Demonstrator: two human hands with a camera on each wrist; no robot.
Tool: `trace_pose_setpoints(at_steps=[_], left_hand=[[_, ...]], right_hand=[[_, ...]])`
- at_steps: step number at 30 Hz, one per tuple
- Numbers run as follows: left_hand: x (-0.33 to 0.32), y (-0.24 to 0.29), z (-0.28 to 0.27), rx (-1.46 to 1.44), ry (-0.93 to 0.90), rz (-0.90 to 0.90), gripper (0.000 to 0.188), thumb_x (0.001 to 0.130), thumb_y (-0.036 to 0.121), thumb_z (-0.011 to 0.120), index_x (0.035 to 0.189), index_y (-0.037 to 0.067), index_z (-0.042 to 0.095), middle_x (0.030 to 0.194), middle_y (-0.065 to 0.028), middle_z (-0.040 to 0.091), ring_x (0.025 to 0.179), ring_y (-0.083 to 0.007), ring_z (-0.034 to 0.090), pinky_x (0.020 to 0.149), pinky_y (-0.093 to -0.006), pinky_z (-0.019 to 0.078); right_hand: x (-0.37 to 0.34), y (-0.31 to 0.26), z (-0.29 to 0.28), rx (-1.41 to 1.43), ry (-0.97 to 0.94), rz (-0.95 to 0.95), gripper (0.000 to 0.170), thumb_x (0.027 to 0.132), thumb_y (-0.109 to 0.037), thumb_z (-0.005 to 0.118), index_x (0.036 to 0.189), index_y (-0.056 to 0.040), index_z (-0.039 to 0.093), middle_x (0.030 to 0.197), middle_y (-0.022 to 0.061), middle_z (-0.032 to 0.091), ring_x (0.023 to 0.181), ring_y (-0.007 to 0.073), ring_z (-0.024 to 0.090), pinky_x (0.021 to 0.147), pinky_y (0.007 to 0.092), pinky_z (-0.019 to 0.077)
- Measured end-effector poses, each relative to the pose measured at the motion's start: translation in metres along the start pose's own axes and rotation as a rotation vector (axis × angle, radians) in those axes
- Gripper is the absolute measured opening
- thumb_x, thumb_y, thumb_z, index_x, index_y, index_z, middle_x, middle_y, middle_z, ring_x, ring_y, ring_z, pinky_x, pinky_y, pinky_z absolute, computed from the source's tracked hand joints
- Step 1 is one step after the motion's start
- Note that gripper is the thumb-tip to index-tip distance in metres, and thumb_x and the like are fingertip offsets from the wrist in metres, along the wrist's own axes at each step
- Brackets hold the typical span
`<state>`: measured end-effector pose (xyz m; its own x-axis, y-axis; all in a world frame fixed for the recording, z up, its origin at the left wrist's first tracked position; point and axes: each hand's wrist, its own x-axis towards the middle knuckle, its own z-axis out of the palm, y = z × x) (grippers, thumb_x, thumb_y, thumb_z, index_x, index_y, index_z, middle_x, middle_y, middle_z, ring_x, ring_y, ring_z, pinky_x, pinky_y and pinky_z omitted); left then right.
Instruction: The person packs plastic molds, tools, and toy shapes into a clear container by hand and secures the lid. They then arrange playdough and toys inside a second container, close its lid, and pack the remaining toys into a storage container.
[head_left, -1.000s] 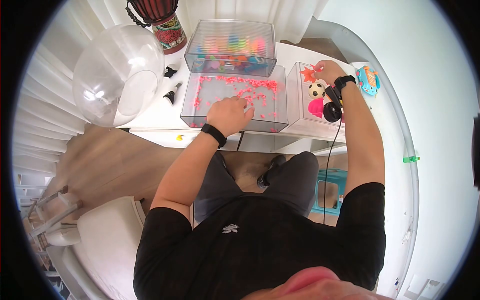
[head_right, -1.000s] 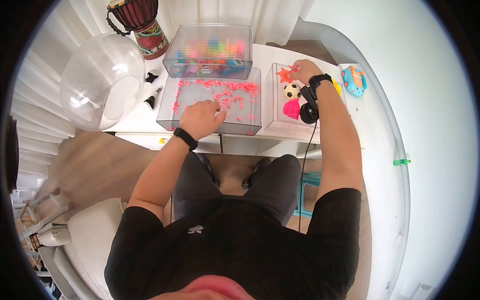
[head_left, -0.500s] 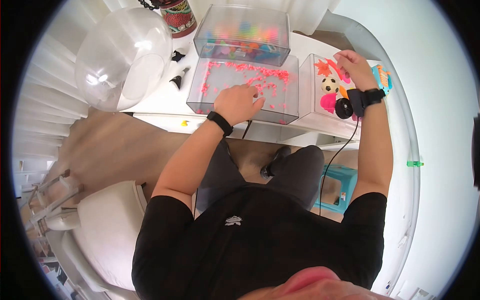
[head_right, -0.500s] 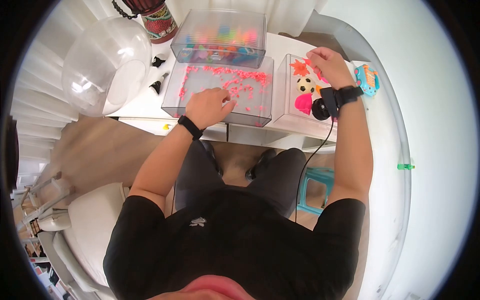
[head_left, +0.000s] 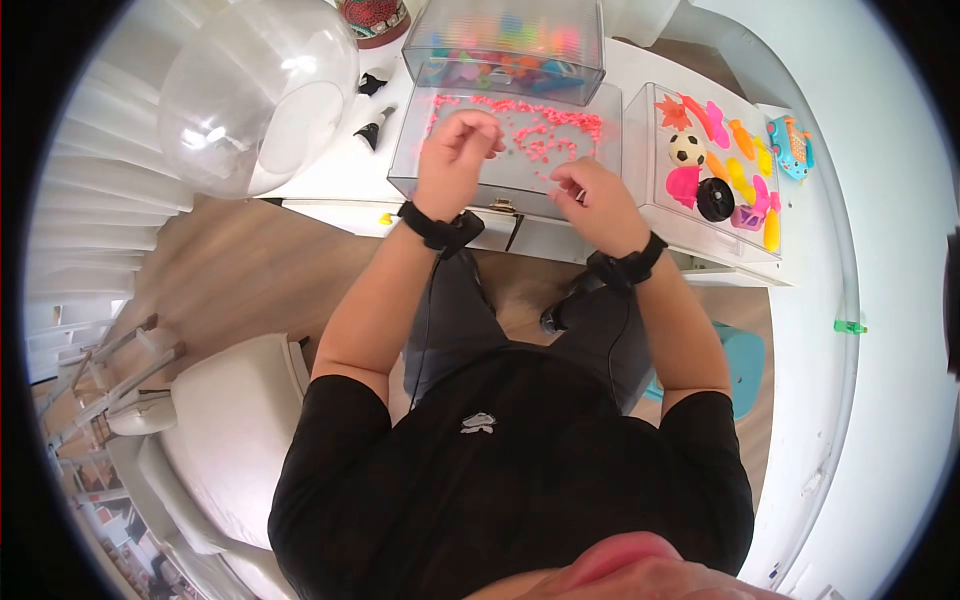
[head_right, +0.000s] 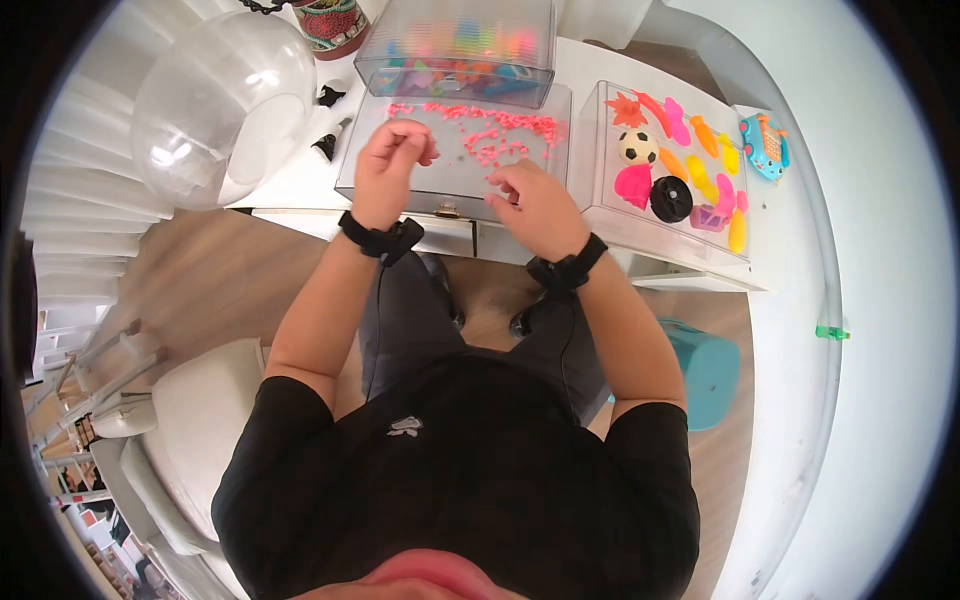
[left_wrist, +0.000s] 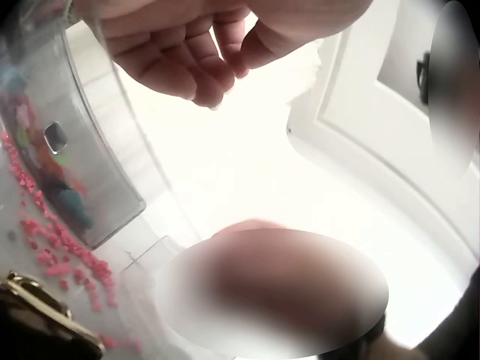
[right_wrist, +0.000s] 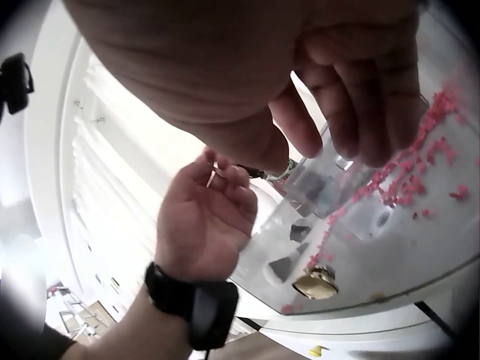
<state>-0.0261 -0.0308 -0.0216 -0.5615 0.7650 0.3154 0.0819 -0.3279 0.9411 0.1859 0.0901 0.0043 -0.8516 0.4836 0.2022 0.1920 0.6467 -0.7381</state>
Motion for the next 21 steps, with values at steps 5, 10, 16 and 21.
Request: trace_pose_setpoints(at_steps=[5,10,16,21], left_hand=[[-0.012,0.027,-0.053,-0.1,0.195,0.128,0.01,0.107,0.007,0.059,0.11,0.001,0.066,0.09,-0.0056,0.068,0.084,-0.0137,0.063,0.079,-0.0305,0.0527],[-0.042,0.031,-0.093,-0.06,0.372,0.116,0.011,0.107,0.009,0.059,0.109,0.001,0.065,0.089,-0.0058,0.067,0.082,-0.0133,0.06,0.079,-0.0291,0.0494],[-0.085,0.024,-0.101,0.152,0.242,-0.032,0.009,0.107,0.003,0.057,0.111,-0.001,0.064,0.095,-0.0058,0.066,0.086,-0.0134,0.06,0.082,-0.0285,0.0498],[-0.064,0.037,-0.087,0.351,0.022,0.049,0.01,0.105,-0.002,0.058,0.113,-0.003,0.064,0.098,-0.0045,0.065,0.09,-0.012,0.062,0.085,-0.028,0.0522]], right_hand=[[-0.008,-0.001,0.018,-0.115,0.12,0.008,0.021,0.091,-0.018,0.077,0.107,-0.0065,0.07,0.102,0.0096,0.069,0.084,0.0299,0.07,0.074,0.0402,0.0558],[-0.011,-0.003,0.016,-0.121,0.188,-0.016,0.018,0.09,-0.019,0.078,0.103,-0.0082,0.071,0.098,0.0071,0.069,0.081,0.0284,0.069,0.069,0.0381,0.0546],[-0.01,0.001,0.018,-0.167,0.167,-0.051,0.013,0.089,-0.017,0.078,0.094,-0.0085,0.069,0.093,0.0062,0.067,0.076,0.0296,0.066,0.064,0.0387,0.0512],[-0.008,-0.002,0.018,-0.152,0.162,-0.043,0.013,0.089,-0.017,0.078,0.093,-0.0086,0.069,0.091,0.0061,0.066,0.075,0.0292,0.066,0.063,0.0387,0.0503]])
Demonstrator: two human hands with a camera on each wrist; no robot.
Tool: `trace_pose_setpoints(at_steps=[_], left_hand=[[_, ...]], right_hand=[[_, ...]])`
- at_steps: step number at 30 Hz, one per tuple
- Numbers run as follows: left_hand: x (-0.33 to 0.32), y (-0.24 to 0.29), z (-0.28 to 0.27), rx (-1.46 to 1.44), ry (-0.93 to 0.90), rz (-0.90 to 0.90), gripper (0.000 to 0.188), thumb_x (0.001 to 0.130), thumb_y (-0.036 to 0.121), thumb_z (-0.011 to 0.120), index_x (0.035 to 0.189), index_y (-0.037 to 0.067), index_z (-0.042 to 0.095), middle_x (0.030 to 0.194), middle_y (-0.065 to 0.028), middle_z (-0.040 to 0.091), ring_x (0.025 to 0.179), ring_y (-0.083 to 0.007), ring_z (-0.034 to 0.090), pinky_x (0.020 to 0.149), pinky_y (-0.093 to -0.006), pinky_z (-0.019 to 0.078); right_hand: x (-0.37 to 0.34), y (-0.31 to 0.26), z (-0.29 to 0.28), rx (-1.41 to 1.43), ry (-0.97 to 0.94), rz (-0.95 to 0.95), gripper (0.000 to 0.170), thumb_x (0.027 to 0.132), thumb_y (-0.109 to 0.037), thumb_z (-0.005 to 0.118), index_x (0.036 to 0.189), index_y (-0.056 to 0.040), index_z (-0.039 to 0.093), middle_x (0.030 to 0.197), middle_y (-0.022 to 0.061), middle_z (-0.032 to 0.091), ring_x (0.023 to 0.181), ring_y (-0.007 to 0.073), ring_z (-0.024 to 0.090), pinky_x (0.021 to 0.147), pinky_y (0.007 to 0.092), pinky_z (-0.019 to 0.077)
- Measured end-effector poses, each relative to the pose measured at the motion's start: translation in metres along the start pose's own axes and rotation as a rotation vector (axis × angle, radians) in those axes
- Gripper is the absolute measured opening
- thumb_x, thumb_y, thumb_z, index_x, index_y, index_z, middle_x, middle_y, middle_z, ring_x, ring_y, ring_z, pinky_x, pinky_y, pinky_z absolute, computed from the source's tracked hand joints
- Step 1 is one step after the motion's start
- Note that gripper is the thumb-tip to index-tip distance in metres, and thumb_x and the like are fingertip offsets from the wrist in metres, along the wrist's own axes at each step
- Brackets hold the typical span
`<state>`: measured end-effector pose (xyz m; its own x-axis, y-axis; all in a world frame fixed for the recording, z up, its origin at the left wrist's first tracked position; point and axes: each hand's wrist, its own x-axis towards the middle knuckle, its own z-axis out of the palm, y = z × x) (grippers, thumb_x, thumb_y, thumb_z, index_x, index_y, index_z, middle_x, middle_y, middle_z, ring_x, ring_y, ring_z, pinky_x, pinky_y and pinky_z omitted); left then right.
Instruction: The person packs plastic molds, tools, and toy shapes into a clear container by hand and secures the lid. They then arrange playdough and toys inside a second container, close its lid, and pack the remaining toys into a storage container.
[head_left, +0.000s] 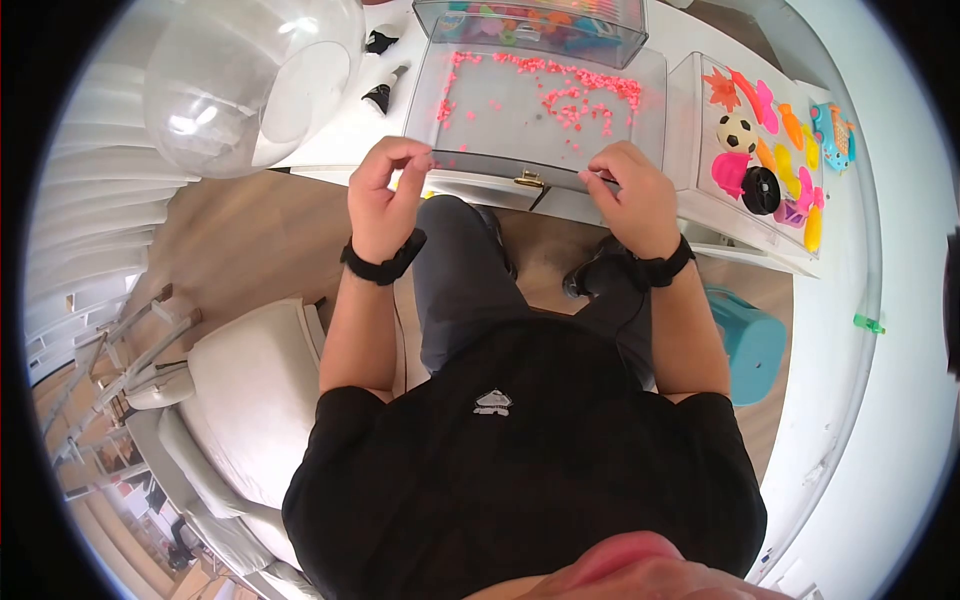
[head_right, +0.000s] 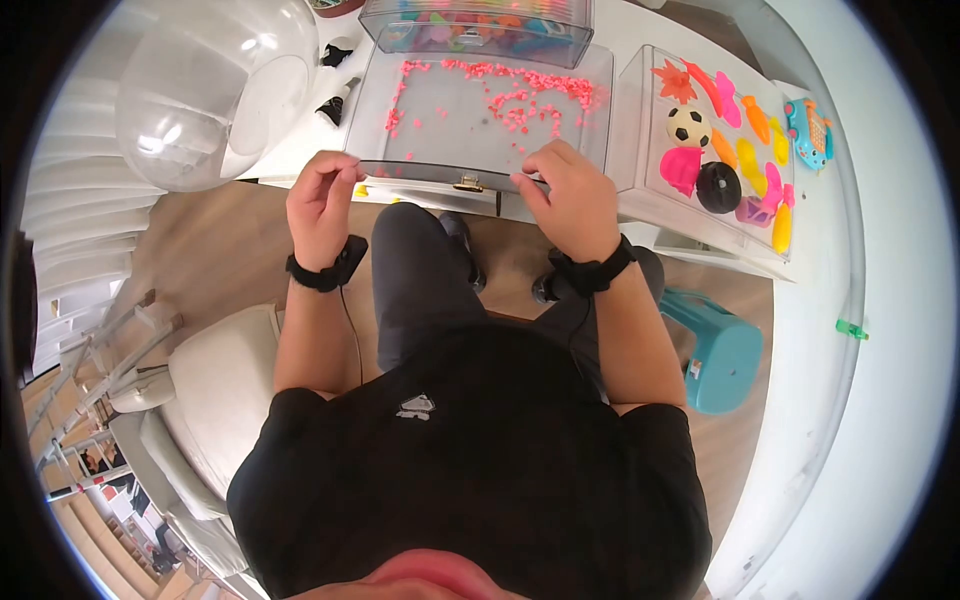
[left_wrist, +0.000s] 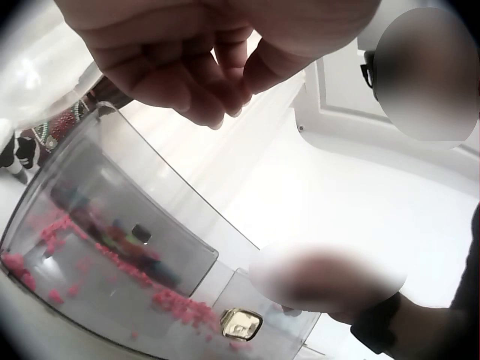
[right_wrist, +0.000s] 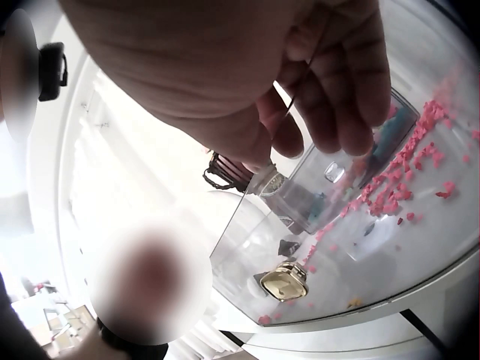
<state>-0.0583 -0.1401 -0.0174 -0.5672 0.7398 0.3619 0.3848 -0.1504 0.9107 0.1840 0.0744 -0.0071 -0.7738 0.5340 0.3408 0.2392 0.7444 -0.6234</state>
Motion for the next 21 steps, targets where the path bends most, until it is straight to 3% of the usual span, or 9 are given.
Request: trace_pose_setpoints(at_steps=[4,5,8,9,10,13,17,19,21], left_hand=[[0.041,0.009,0.019,0.191,-0.061,0.106,0.005,0.1,-0.001,0.065,0.105,-0.002,0.068,0.1,-0.0064,0.068,0.091,-0.0153,0.065,0.084,-0.0288,0.0522],[0.055,0.014,0.026,0.244,-0.051,0.206,0.008,0.092,0.003,0.072,0.1,0.003,0.072,0.096,-0.0119,0.072,0.086,-0.0266,0.07,0.079,-0.0334,0.0546],[0.079,-0.002,0.04,0.48,-0.084,0.354,0.01,0.09,0.008,0.075,0.099,0.005,0.073,0.098,-0.0116,0.074,0.089,-0.0313,0.07,0.081,-0.0399,0.0545],[0.083,-0.01,0.045,0.544,-0.079,0.301,0.017,0.089,0.019,0.077,0.1,0.007,0.074,0.102,-0.011,0.075,0.095,-0.0346,0.069,0.084,-0.0455,0.0541],[0.081,-0.016,0.048,0.54,-0.08,0.308,0.017,0.089,0.019,0.077,0.1,0.007,0.074,0.102,-0.011,0.075,0.095,-0.0346,0.069,0.084,-0.0455,0.0541],[0.083,-0.013,0.057,0.711,-0.122,0.064,0.03,0.089,0.034,0.077,0.104,0.008,0.075,0.106,-0.0101,0.074,0.1,-0.0351,0.07,0.086,-0.0464,0.0556],[0.083,-0.013,0.057,0.774,-0.17,0.081,0.03,0.09,0.036,0.076,0.104,0.009,0.075,0.106,-0.0101,0.075,0.098,-0.0349,0.071,0.084,-0.0462,0.0565],[0.083,-0.011,0.057,0.774,-0.218,-0.009,0.031,0.091,0.038,0.074,0.104,0.01,0.076,0.105,-0.0097,0.075,0.094,-0.0339,0.072,0.081,-0.0458,0.0574],[0.082,-0.014,0.058,0.767,-0.216,-0.007,0.03,0.091,0.038,0.074,0.103,0.01,0.076,0.104,-0.0094,0.076,0.093,-0.0336,0.073,0.08,-0.0456,0.0576]], right_hand=[[0.001,-0.003,-0.004,-0.015,-0.015,-0.013,0.012,0.091,-0.012,0.075,0.095,-0.0045,0.066,0.09,0.0105,0.065,0.076,0.0268,0.067,0.066,0.0352,0.0523],[0.002,-0.003,-0.004,-0.019,-0.012,-0.013,0.012,0.091,-0.012,0.075,0.095,-0.0045,0.066,0.09,0.0105,0.065,0.076,0.0268,0.067,0.066,0.0352,0.0523],[-0.001,0.0,0.0,-0.019,0.019,-0.003,0.014,0.088,-0.018,0.079,0.094,-0.0092,0.07,0.092,0.0053,0.067,0.076,0.0288,0.066,0.063,0.0385,0.051],[-0.002,0.002,0.001,-0.025,0.025,-0.01,0.015,0.088,-0.018,0.079,0.096,-0.0091,0.07,0.092,0.0051,0.068,0.077,0.0289,0.067,0.063,0.0386,0.0513],[-0.002,0.002,0.001,-0.031,0.033,-0.016,0.017,0.088,-0.019,0.079,0.097,-0.009,0.07,0.093,0.0049,0.068,0.078,0.029,0.067,0.063,0.0387,0.0515],[-0.001,0.0,-0.001,-0.011,0.069,-0.03,0.018,0.089,-0.016,0.077,0.103,-0.0072,0.07,0.097,0.0068,0.068,0.078,0.0278,0.067,0.066,0.0372,0.0528],[-0.001,0.001,-0.01,0.218,0.129,-0.024,0.018,0.09,-0.007,0.074,0.106,-0.004,0.069,0.101,0.0105,0.067,0.083,0.0264,0.067,0.073,0.0351,0.0544],[-0.003,0.01,-0.017,0.405,0.145,-0.035,0.018,0.089,0.0,0.071,0.107,-0.0015,0.069,0.102,0.0133,0.067,0.088,0.0254,0.066,0.08,0.0343,0.0545],[-0.006,0.005,-0.033,0.371,0.152,-0.051,0.018,0.089,0.001,0.071,0.106,-0.0011,0.069,0.103,0.0134,0.067,0.089,0.0254,0.066,0.081,0.0346,0.0542]])
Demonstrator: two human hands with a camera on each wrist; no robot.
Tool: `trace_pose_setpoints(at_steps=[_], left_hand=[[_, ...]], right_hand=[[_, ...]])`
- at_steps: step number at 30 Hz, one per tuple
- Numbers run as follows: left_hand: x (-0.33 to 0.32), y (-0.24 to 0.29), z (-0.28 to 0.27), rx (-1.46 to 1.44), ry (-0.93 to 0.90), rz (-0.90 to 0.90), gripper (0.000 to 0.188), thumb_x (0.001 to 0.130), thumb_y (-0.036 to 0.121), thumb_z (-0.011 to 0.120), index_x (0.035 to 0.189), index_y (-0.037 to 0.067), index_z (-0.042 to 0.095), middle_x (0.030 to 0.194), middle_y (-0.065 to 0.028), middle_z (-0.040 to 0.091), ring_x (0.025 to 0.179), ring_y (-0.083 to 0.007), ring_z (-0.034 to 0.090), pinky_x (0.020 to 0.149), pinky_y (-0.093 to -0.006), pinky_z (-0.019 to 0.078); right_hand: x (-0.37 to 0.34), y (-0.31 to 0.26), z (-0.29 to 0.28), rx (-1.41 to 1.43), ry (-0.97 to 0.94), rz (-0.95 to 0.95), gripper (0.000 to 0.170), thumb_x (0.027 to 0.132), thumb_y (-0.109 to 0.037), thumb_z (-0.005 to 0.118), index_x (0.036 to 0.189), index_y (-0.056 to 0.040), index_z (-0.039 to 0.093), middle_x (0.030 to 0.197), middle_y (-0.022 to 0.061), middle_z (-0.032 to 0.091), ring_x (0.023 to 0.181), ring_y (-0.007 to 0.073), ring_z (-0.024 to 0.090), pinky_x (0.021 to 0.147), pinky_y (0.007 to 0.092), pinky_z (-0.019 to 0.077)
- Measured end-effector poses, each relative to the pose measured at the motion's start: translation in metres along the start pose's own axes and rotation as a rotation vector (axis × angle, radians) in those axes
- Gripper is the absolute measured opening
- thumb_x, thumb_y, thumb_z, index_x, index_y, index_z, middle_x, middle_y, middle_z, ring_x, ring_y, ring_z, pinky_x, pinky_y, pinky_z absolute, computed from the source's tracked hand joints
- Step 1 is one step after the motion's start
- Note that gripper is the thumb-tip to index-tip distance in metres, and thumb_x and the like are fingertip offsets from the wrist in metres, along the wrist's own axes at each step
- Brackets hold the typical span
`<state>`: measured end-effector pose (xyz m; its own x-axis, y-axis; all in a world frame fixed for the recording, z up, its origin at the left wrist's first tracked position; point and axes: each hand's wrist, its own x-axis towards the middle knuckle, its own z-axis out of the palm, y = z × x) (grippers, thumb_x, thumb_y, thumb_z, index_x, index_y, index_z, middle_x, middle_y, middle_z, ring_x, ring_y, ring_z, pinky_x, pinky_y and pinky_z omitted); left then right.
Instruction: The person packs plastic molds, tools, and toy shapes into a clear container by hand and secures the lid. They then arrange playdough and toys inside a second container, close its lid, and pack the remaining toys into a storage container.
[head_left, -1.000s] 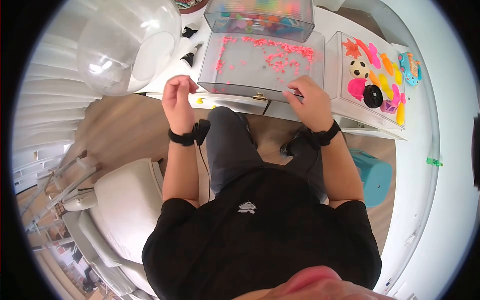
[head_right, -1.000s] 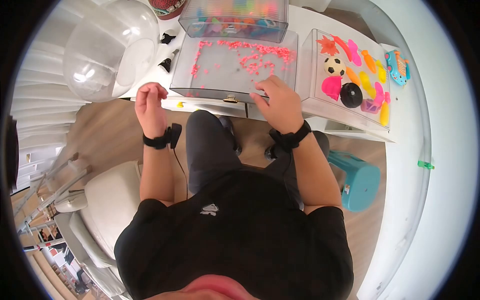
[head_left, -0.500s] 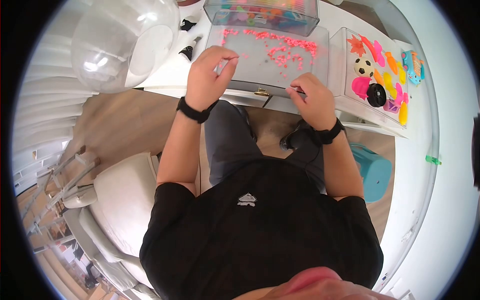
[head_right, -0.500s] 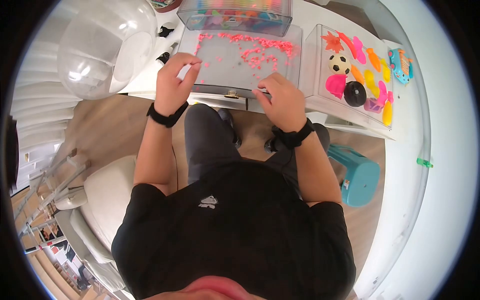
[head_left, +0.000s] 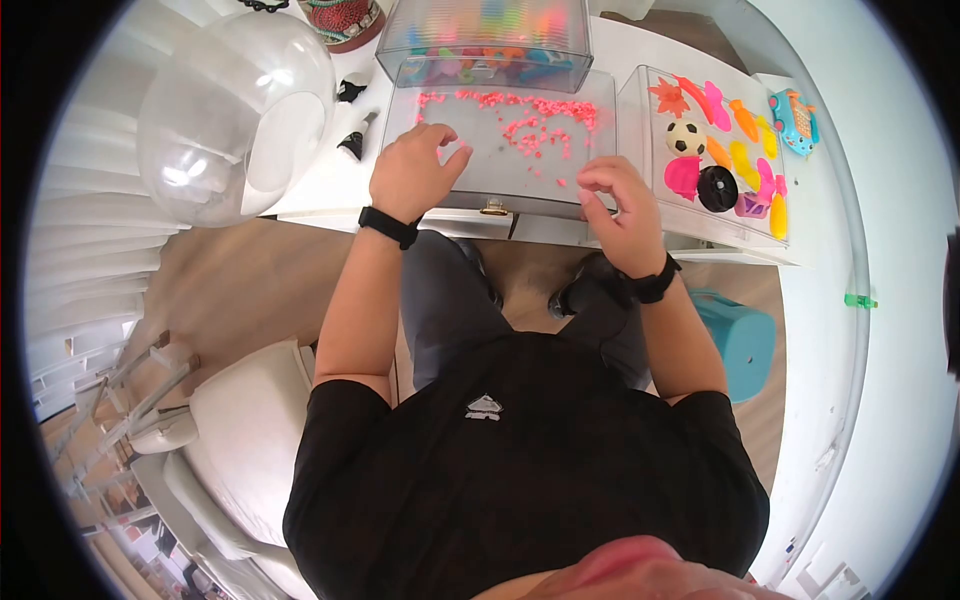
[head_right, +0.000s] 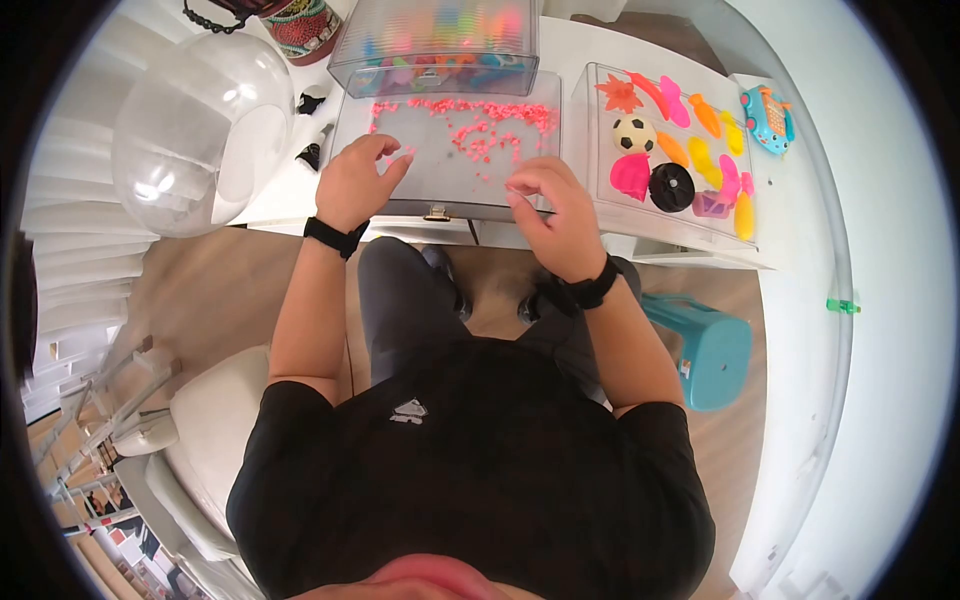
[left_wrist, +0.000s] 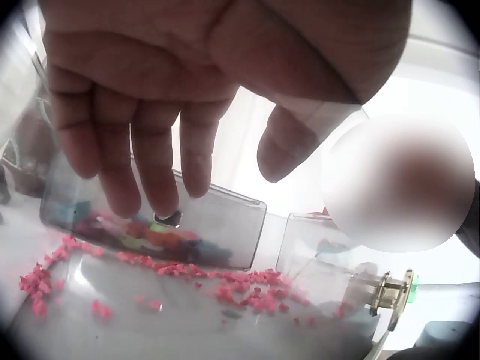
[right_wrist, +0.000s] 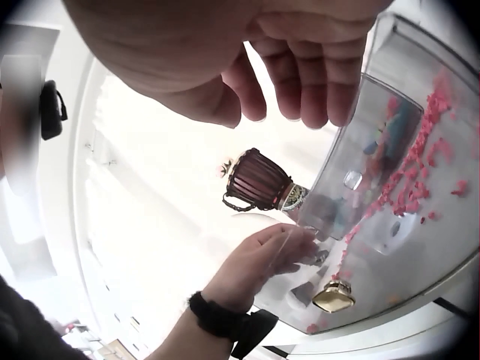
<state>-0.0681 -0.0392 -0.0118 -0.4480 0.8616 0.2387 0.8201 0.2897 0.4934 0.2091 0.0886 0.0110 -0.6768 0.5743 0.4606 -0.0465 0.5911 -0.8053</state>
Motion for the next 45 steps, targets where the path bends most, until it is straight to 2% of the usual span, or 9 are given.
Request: trace_pose_setpoints(at_steps=[5,10,15,21,23,24,28,40,45], left_hand=[[0.002,0.002,0.0,0.026,-0.044,-0.018,0.031,0.092,0.039,0.073,0.104,0.01,0.075,0.105,-0.0091,0.076,0.091,-0.0333,0.073,0.08,-0.0448,0.0578],[0.002,0.004,-0.001,0.017,-0.079,-0.027,0.032,0.093,0.039,0.072,0.106,0.01,0.075,0.107,-0.0093,0.076,0.095,-0.0332,0.073,0.081,-0.0442,0.0577],[0.002,0.005,-0.001,0.015,-0.084,-0.026,0.033,0.093,0.039,0.072,0.107,0.009,0.075,0.106,-0.009,0.076,0.095,-0.0321,0.073,0.08,-0.0433,0.0576],[0.001,0.008,-0.002,0.023,-0.106,-0.071,0.033,0.094,0.04,0.072,0.107,0.01,0.075,0.105,-0.0083,0.076,0.091,-0.0308,0.073,0.078,-0.0425,0.0574],[0.0,0.008,-0.002,0.034,-0.094,-0.069,0.032,0.094,0.04,0.071,0.107,0.011,0.075,0.104,-0.008,0.076,0.089,-0.0304,0.073,0.077,-0.0423,0.0572],[0.0,0.008,-0.002,0.033,-0.094,-0.069,0.032,0.094,0.04,0.071,0.107,0.011,0.075,0.104,-0.008,0.076,0.089,-0.0304,0.073,0.077,-0.0423,0.0572],[-0.001,0.007,-0.001,0.038,-0.081,-0.049,0.031,0.094,0.039,0.071,0.107,0.011,0.075,0.103,-0.0079,0.076,0.089,-0.0307,0.073,0.076,-0.0429,0.0571],[-0.003,0.011,-0.001,0.034,-0.069,-0.054,0.031,0.095,0.039,0.07,0.105,0.01,0.075,0.103,-0.0076,0.077,0.091,-0.0309,0.074,0.077,-0.0428,0.0575],[-0.004,0.016,-0.004,0.041,-0.07,-0.061,0.031,0.095,0.039,0.07,0.105,0.01,0.075,0.103,-0.0079,0.077,0.092,-0.0313,0.074,0.078,-0.0431,0.0578]], right_hand=[[0.006,-0.014,-0.046,-0.225,0.078,-0.131,0.016,0.09,0.002,0.07,0.105,-0.001,0.068,0.104,0.0123,0.067,0.088,0.0236,0.066,0.079,0.0329,0.0543],[0.015,-0.004,-0.103,-0.37,0.309,0.127,0.016,0.09,-0.001,0.073,0.106,-0.0016,0.068,0.101,0.0085,0.066,0.075,0.015,0.063,0.066,0.028,0.052],[0.019,0.003,-0.129,-0.4,0.343,0.146,0.019,0.09,-0.003,0.076,0.107,-0.0015,0.068,0.1,0.0079,0.065,0.074,0.0134,0.063,0.065,0.0271,0.052],[0.009,0.014,-0.124,-0.595,0.376,-0.037,0.028,0.086,-0.005,0.08,0.111,-0.0025,0.068,0.109,0.0123,0.067,0.093,0.0256,0.069,0.076,0.035,0.0568],[0.0,0.012,-0.121,-0.711,0.313,-0.171,0.033,0.083,-0.008,0.083,0.112,-0.0028,0.069,0.114,0.0141,0.066,0.103,0.0337,0.066,0.086,0.0412,0.0561],[-0.006,0.016,-0.119,-0.69,0.308,-0.153,0.038,0.079,-0.013,0.086,0.113,-0.004,0.069,0.117,0.0138,0.064,0.109,0.0361,0.063,0.093,0.0447,0.0522],[-0.016,0.014,-0.113,-0.868,0.159,-0.205,0.042,0.075,-0.023,0.088,0.109,-0.0066,0.07,0.113,0.0107,0.062,0.114,0.0345,0.059,0.096,0.0464,0.0463],[-0.025,0.012,-0.099,-0.963,0.13,-0.121,0.028,0.077,-0.027,0.086,0.093,-0.0088,0.072,0.106,0.01,0.058,0.111,0.0345,0.054,0.1,0.0505,0.0406],[-0.03,0.016,-0.095,-0.991,0.13,-0.166,0.026,0.077,-0.025,0.087,0.092,-0.0093,0.073,0.106,0.0106,0.059,0.113,0.0359,0.053,0.1,0.0515,0.0405]])
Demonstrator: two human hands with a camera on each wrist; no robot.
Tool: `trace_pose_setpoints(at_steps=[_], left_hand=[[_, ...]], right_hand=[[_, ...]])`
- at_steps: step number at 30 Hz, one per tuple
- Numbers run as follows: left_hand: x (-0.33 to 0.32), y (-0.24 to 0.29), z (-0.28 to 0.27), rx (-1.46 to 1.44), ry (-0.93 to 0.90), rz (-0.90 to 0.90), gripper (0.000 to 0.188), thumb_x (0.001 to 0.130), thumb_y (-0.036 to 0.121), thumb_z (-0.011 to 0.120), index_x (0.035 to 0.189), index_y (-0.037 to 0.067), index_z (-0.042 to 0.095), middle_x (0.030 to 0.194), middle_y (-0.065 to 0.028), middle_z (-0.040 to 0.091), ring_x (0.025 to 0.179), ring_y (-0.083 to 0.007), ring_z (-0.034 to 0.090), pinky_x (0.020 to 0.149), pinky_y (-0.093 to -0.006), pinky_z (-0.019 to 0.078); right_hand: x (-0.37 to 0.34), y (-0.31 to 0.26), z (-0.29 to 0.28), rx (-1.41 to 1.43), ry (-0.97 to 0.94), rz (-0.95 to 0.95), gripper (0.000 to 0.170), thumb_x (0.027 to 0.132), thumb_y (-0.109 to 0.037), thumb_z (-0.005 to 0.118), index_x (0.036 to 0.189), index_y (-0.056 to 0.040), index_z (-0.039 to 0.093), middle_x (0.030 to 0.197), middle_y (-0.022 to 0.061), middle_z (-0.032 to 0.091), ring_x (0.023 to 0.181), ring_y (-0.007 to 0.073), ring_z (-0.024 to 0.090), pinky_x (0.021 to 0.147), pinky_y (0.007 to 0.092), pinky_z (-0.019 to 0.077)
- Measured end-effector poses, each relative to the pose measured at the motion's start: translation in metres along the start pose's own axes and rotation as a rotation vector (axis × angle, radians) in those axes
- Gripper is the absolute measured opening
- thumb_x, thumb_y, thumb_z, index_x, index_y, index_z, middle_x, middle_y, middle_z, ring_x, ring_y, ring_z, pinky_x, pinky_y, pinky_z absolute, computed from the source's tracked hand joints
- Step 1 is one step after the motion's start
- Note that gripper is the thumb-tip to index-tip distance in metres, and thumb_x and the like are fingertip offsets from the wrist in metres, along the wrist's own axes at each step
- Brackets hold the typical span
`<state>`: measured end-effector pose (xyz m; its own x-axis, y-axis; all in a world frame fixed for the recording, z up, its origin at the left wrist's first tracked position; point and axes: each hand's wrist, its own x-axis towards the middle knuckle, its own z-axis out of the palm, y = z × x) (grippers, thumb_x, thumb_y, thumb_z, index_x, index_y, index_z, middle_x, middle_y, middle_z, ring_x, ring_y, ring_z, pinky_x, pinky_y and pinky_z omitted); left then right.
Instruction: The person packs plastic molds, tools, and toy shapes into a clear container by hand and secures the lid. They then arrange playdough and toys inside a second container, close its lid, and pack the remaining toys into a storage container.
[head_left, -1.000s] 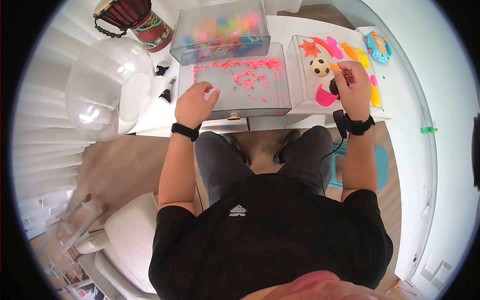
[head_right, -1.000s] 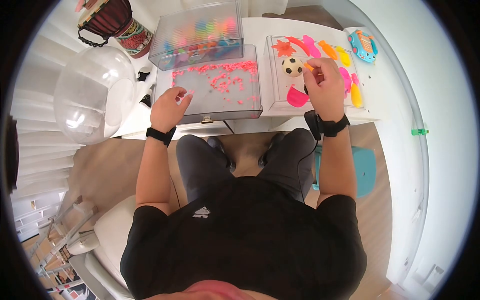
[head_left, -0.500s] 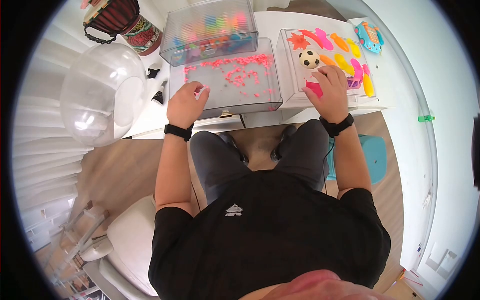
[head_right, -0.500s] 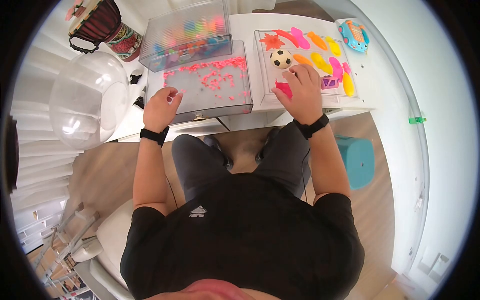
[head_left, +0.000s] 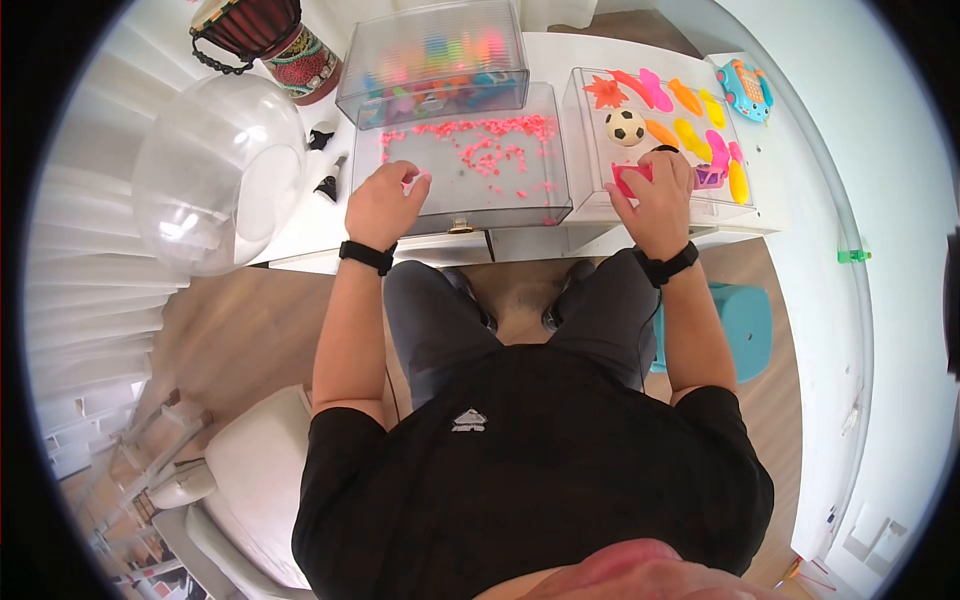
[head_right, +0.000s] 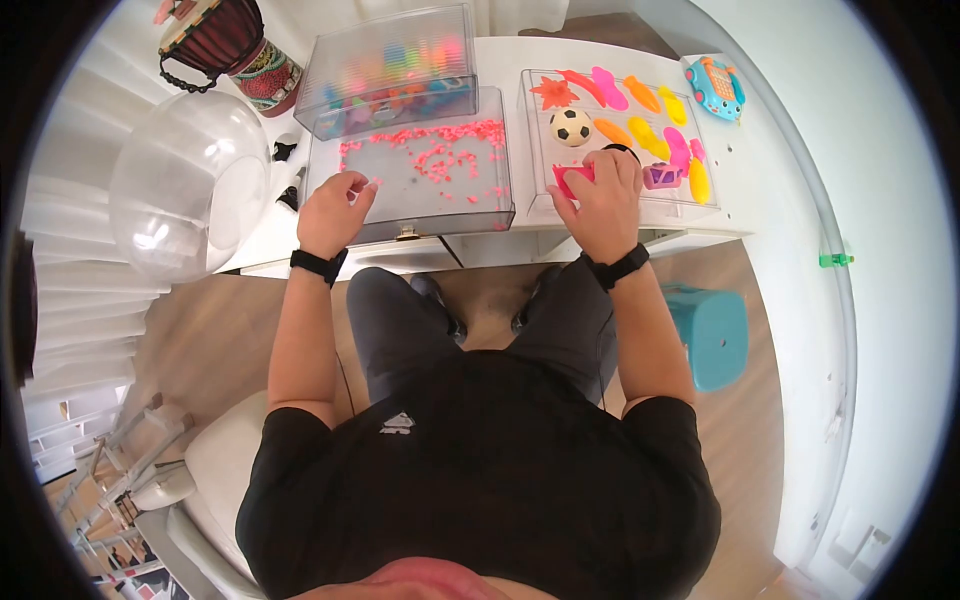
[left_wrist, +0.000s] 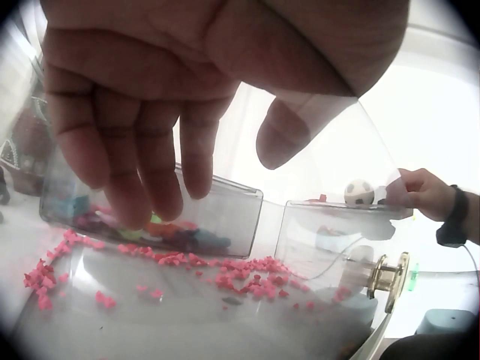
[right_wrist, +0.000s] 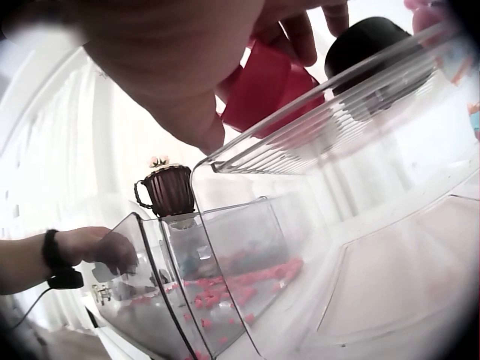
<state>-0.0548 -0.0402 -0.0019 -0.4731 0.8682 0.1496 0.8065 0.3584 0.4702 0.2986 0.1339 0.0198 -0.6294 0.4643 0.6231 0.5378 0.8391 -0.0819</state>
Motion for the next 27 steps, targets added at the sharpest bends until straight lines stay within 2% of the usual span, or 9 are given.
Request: trace_pose_setpoints(at_steps=[8,10,16,18,20,22,23,25,27], left_hand=[[-0.001,-0.004,0.002,-0.019,0.025,0.045,0.028,0.095,0.037,0.07,0.101,0.011,0.075,0.098,-0.0073,0.076,0.086,-0.0303,0.073,0.075,-0.0427,0.0578],[-0.001,-0.007,0.004,-0.025,0.042,0.061,0.027,0.094,0.037,0.07,0.101,0.011,0.075,0.097,-0.007,0.075,0.084,-0.0295,0.073,0.074,-0.0423,0.0578],[-0.004,-0.01,0.007,-0.054,0.1,0.101,0.025,0.092,0.034,0.074,0.101,0.011,0.075,0.096,-0.0059,0.075,0.083,-0.026,0.073,0.073,-0.0398,0.058],[-0.004,-0.007,0.005,-0.068,0.122,0.111,0.025,0.091,0.033,0.076,0.102,0.011,0.075,0.097,-0.0056,0.075,0.082,-0.0246,0.073,0.072,-0.0389,0.0581],[-0.006,-0.004,0.001,-0.108,0.123,0.118,0.028,0.089,0.033,0.079,0.106,0.012,0.074,0.1,-0.0053,0.075,0.083,-0.0221,0.073,0.072,-0.0378,0.0582],[-0.005,-0.006,0.0,-0.104,0.109,0.123,0.035,0.086,0.033,0.084,0.112,0.012,0.073,0.106,-0.0053,0.074,0.084,-0.0207,0.073,0.073,-0.037,0.058],[-0.006,-0.007,0.0,-0.144,0.112,0.159,0.038,0.085,0.032,0.085,0.114,0.012,0.072,0.107,-0.0059,0.074,0.085,-0.0207,0.072,0.073,-0.0369,0.058],[-0.004,-0.011,-0.002,-0.217,0.091,0.212,0.046,0.082,0.028,0.089,0.12,0.011,0.069,0.114,-0.0079,0.072,0.087,-0.021,0.072,0.075,-0.0364,0.058],[-0.006,-0.01,-0.008,-0.252,0.08,0.255,0.046,0.081,0.026,0.089,0.12,0.01,0.069,0.116,-0.0084,0.071,0.087,-0.0211,0.072,0.076,-0.0365,0.0581]], right_hand=[[0.011,-0.028,-0.006,0.145,0.181,-0.05,0.023,0.075,-0.014,0.087,0.093,-0.0075,0.073,0.119,0.0146,0.063,0.111,0.0382,0.056,0.092,0.0474,0.047],[0.017,-0.042,-0.002,0.366,0.188,-0.029,0.024,0.075,-0.011,0.086,0.094,-0.0067,0.073,0.121,0.0155,0.063,0.107,0.0375,0.058,0.089,0.0464,0.0489],[0.041,-0.093,0.032,0.636,0.096,0.001,0.022,0.081,-0.017,0.084,0.099,-0.006,0.075,0.116,0.0149,0.066,0.109,0.0357,0.061,0.094,0.0445,0.0499],[0.051,-0.107,0.051,0.787,0.008,0.067,0.023,0.084,-0.019,0.084,0.1,-0.0051,0.076,0.118,0.0152,0.066,0.111,0.036,0.061,0.096,0.0456,0.0498],[0.059,-0.118,0.072,0.815,-0.007,0.104,0.026,0.085,-0.021,0.084,0.102,-0.0034,0.075,0.115,0.0147,0.067,0.11,0.0348,0.061,0.097,0.0452,0.0497],[0.069,-0.124,0.086,0.9,-0.162,0.199,0.028,0.085,-0.022,0.084,0.103,-0.0022,0.074,0.11,0.0141,0.068,0.108,0.0323,0.063,0.096,0.0433,0.0507],[0.068,-0.126,0.094,0.904,-0.155,0.194,0.028,0.085,-0.022,0.084,0.103,-0.0022,0.074,0.11,0.0141,0.068,0.108,0.0323,0.063,0.096,0.0433,0.0507],[0.065,-0.129,0.111,0.917,-0.158,0.233,0.027,0.087,-0.022,0.085,0.1,-0.0014,0.072,0.102,0.0113,0.068,0.093,0.0238,0.066,0.083,0.0354,0.0538],[0.064,-0.13,0.115,0.908,-0.133,0.21,0.028,0.087,-0.023,0.085,0.099,-0.0013,0.072,0.099,0.0108,0.068,0.089,0.0224,0.066,0.08,0.0344,0.054]])
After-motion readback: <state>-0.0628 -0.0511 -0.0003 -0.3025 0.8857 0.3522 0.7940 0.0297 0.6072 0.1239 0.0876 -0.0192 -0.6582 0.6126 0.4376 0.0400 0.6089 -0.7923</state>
